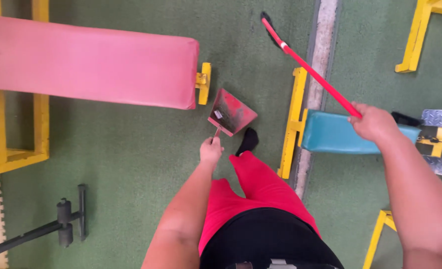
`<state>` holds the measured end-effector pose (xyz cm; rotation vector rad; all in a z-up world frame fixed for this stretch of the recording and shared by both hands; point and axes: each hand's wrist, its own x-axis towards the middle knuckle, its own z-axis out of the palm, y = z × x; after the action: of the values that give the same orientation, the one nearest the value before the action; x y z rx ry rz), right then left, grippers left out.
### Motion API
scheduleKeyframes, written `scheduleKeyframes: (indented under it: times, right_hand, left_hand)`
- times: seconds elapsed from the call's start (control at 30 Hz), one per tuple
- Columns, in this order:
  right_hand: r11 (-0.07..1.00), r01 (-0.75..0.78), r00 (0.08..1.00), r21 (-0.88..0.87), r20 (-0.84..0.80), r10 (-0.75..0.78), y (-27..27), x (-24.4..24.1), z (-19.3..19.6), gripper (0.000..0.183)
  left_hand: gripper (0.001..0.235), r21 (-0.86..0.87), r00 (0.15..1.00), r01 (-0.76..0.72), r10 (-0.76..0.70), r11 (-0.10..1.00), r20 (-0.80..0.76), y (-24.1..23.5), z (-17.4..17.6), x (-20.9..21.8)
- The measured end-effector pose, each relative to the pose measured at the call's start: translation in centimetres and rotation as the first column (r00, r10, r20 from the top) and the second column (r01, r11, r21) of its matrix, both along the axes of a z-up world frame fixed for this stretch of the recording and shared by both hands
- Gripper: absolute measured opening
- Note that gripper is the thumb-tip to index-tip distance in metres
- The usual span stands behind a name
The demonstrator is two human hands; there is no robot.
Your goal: The person sweeps debris from a green gym floor into a dustpan using a red broom. They move around various gym equipment, including benches and weight racks, to collect dirt from different areas.
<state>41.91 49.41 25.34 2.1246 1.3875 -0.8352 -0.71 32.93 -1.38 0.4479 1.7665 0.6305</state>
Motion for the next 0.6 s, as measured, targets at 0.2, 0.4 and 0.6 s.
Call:
scheduleKeyframes:
  times: [0.2,0.4,0.6]
  right_hand:
    - [0.96,-0.234,0.969,0.155,-0.05,0.244,10.2,1.1,-6.0,0.055]
    - [0.959,-0.281,0.96,-0.037,-0.034,0.279,8.5,-7.1,-11.2,0.042]
    - [0.922,-0.336,0.94,-0.195,-0.133,0.314,4.2,-5.5,-6.2,0.061]
  left_hand:
    - [0.031,-0.102,0.96,-0.263,0.271,0.959,0.071,6.8,-0.7,4.8]
    - [0.028,-0.115,0.895,-0.382,0.398,0.917,0.201,11.1,-0.6,7.9]
    - [0.044,-0.117,0.911,-0.371,0.385,0.921,0.148,13.5,-0.6,8.6]
